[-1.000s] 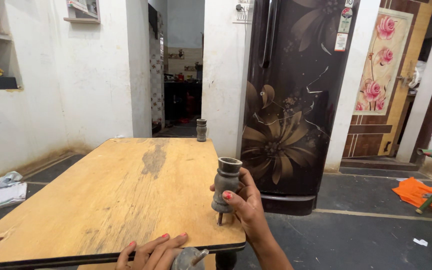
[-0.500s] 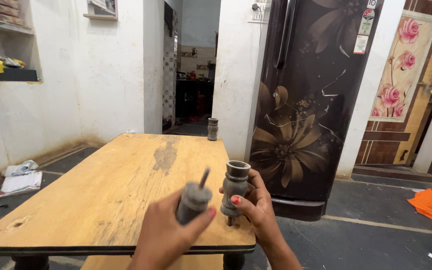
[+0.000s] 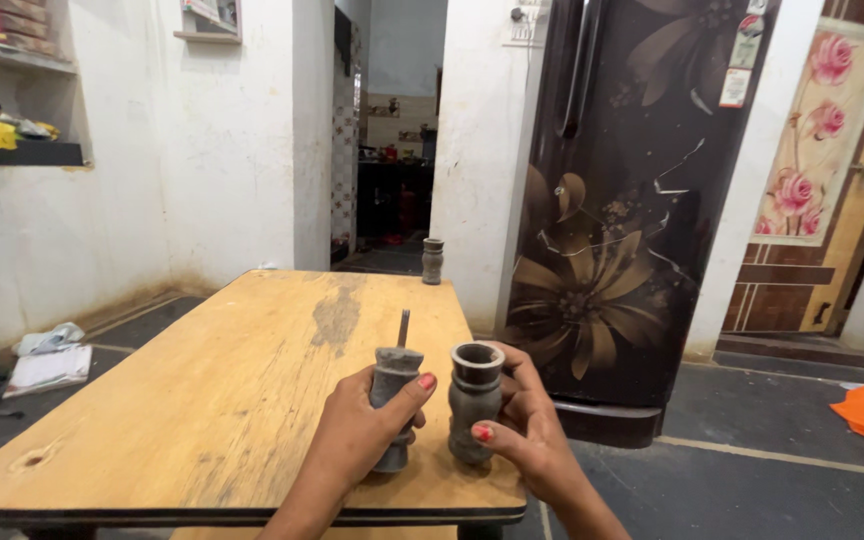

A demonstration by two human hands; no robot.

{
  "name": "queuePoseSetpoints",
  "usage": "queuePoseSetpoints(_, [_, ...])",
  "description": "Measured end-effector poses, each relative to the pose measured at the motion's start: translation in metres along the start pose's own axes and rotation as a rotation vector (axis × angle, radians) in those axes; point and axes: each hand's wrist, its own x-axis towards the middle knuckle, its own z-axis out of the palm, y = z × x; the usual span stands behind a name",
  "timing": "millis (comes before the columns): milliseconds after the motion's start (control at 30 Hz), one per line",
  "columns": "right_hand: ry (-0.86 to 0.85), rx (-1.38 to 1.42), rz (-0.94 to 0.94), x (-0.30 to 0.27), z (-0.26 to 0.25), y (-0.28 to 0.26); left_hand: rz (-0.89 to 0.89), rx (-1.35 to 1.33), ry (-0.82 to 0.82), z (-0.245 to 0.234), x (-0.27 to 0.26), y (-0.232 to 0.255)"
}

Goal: The person assembles a two-tier wooden table by inserting four dark cylindrical legs into pre-drilled holes on the tabletop and lower shelf. They align and push each leg into place, then adjust the table's position on the floor.

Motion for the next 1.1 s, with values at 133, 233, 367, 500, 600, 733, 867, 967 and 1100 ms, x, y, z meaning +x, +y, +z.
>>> queuePoseSetpoints(133, [0.016, -0.029, -0.013, -0.002, -0.002, 0.002, 0.059, 0.099, 0.020, -0.002, -0.003, 0.001])
queuePoseSetpoints(233, [0.034, -0.055, -0.021, -0.005, -0.002, 0.004, 0.040, 0.171, 0.016, -0.004, -0.006, 0.004])
queuePoseSetpoints(367, [0.122, -0.089, 0.021, -0.007, -0.005, 0.008, 0.031, 0.206, 0.015, -0.004, -0.007, 0.006])
queuePoseSetpoints(500, [0.153, -0.112, 0.080, -0.005, -0.008, 0.012, 0.083, 0.199, 0.009, -0.003, -0.008, 0.009])
queuePoseSetpoints(600, [0.146, -0.193, 0.123, -0.003, -0.010, 0.016, 0.068, 0.193, 0.013, -0.003, -0.010, 0.006])
queuePoseSetpoints(733, [0.074, -0.158, 0.071, -0.005, -0.011, 0.018, 0.138, 0.193, 0.016, -0.004, -0.009, 0.001])
queuePoseSetpoints(867, [0.014, -0.141, 0.022, -0.011, -0.010, 0.012, 0.169, 0.213, 0.022, -0.005, -0.008, -0.001])
queuePoseSetpoints(967, [-0.026, -0.088, 0.032, -0.012, -0.008, 0.004, 0.179, 0.209, 0.021, -0.005, -0.007, -0.002])
queuePoseSetpoints(1100, [-0.108, -0.026, 0.066, -0.010, -0.006, -0.008, 0.179, 0.205, 0.023, -0.005, -0.007, -0.003])
